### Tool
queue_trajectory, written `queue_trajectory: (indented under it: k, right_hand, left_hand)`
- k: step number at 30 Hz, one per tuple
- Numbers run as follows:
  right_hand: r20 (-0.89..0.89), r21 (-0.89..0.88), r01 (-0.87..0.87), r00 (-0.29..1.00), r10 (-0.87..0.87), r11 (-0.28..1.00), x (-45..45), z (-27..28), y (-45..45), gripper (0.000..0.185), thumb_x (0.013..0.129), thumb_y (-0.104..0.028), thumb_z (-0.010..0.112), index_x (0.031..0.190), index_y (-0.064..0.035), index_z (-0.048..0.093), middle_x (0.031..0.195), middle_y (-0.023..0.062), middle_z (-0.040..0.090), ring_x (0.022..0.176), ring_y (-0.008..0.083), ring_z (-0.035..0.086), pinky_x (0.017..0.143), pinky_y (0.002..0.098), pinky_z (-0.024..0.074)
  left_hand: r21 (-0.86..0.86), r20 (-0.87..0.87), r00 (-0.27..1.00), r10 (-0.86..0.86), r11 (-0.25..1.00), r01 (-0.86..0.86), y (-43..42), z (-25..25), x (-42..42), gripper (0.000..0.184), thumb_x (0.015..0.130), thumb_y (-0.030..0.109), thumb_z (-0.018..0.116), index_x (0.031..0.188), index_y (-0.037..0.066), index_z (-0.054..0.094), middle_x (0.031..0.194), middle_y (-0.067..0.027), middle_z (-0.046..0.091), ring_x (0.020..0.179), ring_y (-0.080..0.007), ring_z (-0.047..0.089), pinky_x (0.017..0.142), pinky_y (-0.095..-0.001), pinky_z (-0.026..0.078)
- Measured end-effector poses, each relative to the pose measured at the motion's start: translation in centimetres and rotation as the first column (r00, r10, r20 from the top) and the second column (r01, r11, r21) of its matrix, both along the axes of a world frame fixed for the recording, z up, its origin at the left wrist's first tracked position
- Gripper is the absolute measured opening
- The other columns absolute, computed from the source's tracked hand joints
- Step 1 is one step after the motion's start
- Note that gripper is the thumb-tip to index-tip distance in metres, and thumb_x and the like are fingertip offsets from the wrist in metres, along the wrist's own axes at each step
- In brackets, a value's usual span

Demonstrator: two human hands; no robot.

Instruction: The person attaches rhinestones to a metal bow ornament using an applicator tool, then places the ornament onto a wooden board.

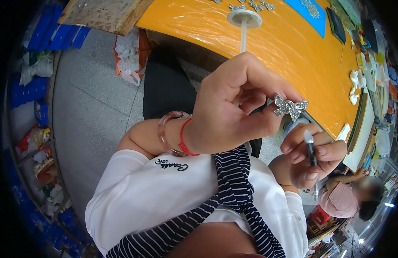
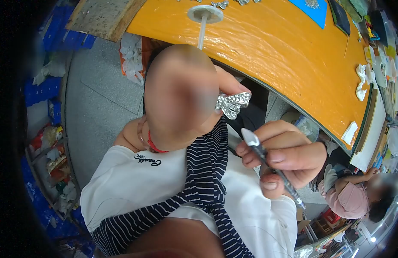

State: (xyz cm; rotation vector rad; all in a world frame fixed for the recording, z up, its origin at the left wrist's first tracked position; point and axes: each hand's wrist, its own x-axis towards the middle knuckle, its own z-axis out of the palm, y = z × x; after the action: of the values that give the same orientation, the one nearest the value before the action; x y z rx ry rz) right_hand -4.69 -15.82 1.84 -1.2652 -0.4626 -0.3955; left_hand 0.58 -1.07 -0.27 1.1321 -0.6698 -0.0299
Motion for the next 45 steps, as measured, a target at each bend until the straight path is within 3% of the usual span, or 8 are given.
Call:
queue_trajectory:
  k: [5, 12, 31, 35, 37, 40, 43, 45]
  right_hand:
    - [0.170, -0.165, -0.135, 0.972, 0.163, 0.977, 0.6, -0.6, -0.9, 0.024, 0.070, -0.010, 0.060, 0.087, 0.0006, 0.046, 0.062, 0.0093, 0.054, 0.054, 0.0204, 0.054, 0.045, 0.0254, 0.0402]
    - [0.155, -0.139, 0.061, 0.987, -0.040, 0.988, -0.2, -0.7, -0.1, 0.023, 0.064, -0.008, 0.063, 0.082, -0.0006, 0.051, 0.058, 0.0069, 0.053, 0.048, 0.0194, 0.052, 0.041, 0.0250, 0.0368]
    - [0.252, -0.136, 0.105, 0.965, -0.068, 0.985, 0.5, -0.7, -1.3, 0.021, 0.068, -0.009, 0.060, 0.079, -0.0001, 0.045, 0.053, 0.0061, 0.048, 0.043, 0.0164, 0.046, 0.038, 0.0247, 0.0323]
    - [0.088, -0.178, 0.255, 0.966, -0.243, 0.950, 1.2, -1.1, -2.6, 0.021, 0.069, -0.006, 0.059, 0.079, -0.0016, 0.042, 0.056, 0.0073, 0.048, 0.045, 0.0145, 0.046, 0.042, 0.0245, 0.0364]
    - [0.003, -0.366, 0.317, 0.940, -0.340, 0.875, 2.3, -2.2, -4.5, 0.020, 0.068, -0.001, 0.058, 0.080, -0.0002, 0.042, 0.065, 0.0087, 0.049, 0.055, 0.0144, 0.049, 0.048, 0.0231, 0.0391]
    - [-0.110, -0.538, 0.299, 0.902, -0.417, 0.788, 6.3, -3.6, -7.6, 0.022, 0.070, 0.001, 0.056, 0.088, 0.0014, 0.044, 0.077, 0.0062, 0.049, 0.069, 0.0114, 0.049, 0.061, 0.0195, 0.0394]
    - [-0.293, -0.550, 0.254, 0.833, -0.469, 0.796, 11.3, -3.7, -9.8, 0.017, 0.075, -0.004, 0.052, 0.089, -0.0006, 0.045, 0.072, 0.0021, 0.049, 0.064, 0.0066, 0.046, 0.057, 0.0182, 0.0381]
    - [-0.419, -0.433, 0.192, 0.823, -0.385, 0.881, 14.7, -4.2, -11.7, 0.015, 0.076, -0.005, 0.051, 0.089, -0.0008, 0.046, 0.072, 0.0012, 0.049, 0.062, 0.0052, 0.045, 0.055, 0.0173, 0.0368]
  left_hand:
    - [-0.005, -0.038, 0.999, 0.009, 1.000, -0.009, -0.3, 0.0, -0.2, 0.021, 0.074, -0.002, 0.050, 0.085, 0.002, 0.033, 0.085, -0.0193, 0.053, 0.079, -0.0192, 0.056, 0.068, -0.0259, 0.046]
    - [-0.003, -0.065, 0.997, -0.031, 1.000, 0.031, -0.4, 0.0, -0.2, 0.020, 0.074, -0.001, 0.050, 0.085, 0.003, 0.033, 0.084, -0.0193, 0.053, 0.078, -0.0185, 0.056, 0.069, -0.0257, 0.046]
    - [0.004, -0.108, 0.991, -0.079, 0.997, 0.080, -0.2, -0.1, 0.1, 0.020, 0.074, -0.001, 0.050, 0.085, 0.003, 0.034, 0.081, -0.0178, 0.054, 0.076, -0.0198, 0.056, 0.067, -0.0265, 0.046]
    - [-0.029, -0.213, 0.976, -0.043, 0.999, 0.038, -0.9, 0.5, 0.3, 0.020, 0.072, -0.005, 0.048, 0.084, 0.005, 0.035, 0.076, -0.0137, 0.054, 0.071, -0.0153, 0.056, 0.064, -0.0237, 0.046]
    - [-0.230, -0.205, 0.953, -0.222, 0.958, 0.174, -0.9, -0.3, 1.0, 0.023, 0.070, -0.009, 0.047, 0.090, -0.002, 0.039, 0.083, -0.0144, 0.052, 0.081, -0.0160, 0.054, 0.071, -0.0236, 0.043]
    - [-0.301, -0.262, 0.889, -0.375, 0.907, 0.294, -1.1, -0.7, 2.2, 0.024, 0.066, -0.012, 0.044, 0.087, -0.001, 0.041, 0.082, -0.0130, 0.052, 0.079, -0.0150, 0.054, 0.068, -0.0232, 0.043]
    - [-0.313, -0.300, 0.823, -0.482, 0.865, 0.392, -1.4, -1.7, 3.7, 0.022, 0.065, -0.011, 0.045, 0.083, 0.001, 0.042, 0.080, -0.0107, 0.052, 0.075, -0.0132, 0.053, 0.064, -0.0207, 0.042]
    - [-0.380, -0.293, 0.770, -0.566, 0.808, 0.450, -2.0, -2.7, 4.9, 0.019, 0.066, -0.007, 0.045, 0.083, 0.001, 0.042, 0.079, -0.0096, 0.051, 0.072, -0.0120, 0.052, 0.062, -0.0193, 0.041]
